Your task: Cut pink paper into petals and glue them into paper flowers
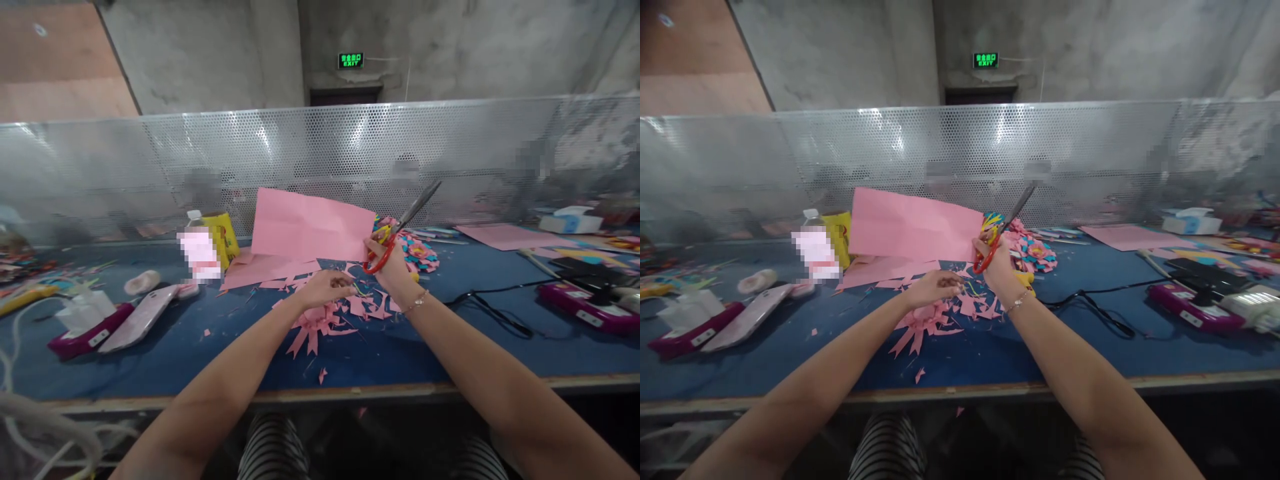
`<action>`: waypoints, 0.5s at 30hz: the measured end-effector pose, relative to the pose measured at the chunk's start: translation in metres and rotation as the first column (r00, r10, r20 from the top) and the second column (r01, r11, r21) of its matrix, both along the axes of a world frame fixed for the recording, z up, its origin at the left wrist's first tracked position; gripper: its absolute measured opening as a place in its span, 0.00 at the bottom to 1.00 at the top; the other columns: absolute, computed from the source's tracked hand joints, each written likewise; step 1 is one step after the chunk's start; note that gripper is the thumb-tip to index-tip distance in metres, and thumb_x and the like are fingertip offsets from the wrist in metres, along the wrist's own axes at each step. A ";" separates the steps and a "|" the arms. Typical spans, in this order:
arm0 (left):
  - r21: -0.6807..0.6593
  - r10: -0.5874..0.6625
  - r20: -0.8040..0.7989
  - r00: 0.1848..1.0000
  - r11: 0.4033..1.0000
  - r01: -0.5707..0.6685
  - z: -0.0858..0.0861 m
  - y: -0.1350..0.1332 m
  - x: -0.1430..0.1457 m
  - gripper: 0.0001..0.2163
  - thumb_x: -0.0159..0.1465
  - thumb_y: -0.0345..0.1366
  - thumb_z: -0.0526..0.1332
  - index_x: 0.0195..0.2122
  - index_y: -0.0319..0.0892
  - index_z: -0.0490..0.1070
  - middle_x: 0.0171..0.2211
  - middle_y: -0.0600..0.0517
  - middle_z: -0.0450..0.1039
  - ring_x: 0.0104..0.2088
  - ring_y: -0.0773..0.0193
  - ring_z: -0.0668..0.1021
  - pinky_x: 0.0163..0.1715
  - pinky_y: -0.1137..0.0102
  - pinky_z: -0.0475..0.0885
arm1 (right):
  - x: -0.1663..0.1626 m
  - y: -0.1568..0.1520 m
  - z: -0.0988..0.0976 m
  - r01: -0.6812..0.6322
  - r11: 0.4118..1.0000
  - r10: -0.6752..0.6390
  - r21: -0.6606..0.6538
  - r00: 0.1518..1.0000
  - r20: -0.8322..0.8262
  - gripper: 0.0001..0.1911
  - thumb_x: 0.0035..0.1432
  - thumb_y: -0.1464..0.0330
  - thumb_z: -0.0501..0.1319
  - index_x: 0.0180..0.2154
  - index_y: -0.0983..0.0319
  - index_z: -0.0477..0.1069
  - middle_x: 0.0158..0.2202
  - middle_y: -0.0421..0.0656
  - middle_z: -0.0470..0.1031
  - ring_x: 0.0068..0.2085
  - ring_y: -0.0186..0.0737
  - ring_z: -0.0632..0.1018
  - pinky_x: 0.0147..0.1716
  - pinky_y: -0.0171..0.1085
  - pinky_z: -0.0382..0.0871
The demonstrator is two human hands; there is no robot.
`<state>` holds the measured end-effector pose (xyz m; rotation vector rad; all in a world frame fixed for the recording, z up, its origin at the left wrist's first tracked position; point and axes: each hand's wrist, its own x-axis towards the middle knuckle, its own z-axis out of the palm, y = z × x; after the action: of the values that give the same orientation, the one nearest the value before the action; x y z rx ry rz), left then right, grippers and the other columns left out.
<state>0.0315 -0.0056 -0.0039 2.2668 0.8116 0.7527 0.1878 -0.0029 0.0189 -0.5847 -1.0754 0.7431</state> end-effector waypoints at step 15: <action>-0.310 0.484 0.346 0.804 0.867 -0.389 0.005 0.020 -0.019 0.23 0.56 0.55 0.47 0.21 0.41 0.69 0.17 0.55 0.64 0.22 0.69 0.67 0.32 0.72 0.62 | 0.000 0.001 -0.010 -0.065 0.995 0.076 -0.071 0.983 0.166 0.17 0.41 0.62 0.64 0.25 0.59 0.55 0.19 0.31 0.57 0.19 0.26 0.59 0.18 0.29 0.55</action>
<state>0.0123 0.0146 0.0011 1.6372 1.1602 1.2356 0.1877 -0.0023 0.0090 -0.6771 -1.2371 0.8040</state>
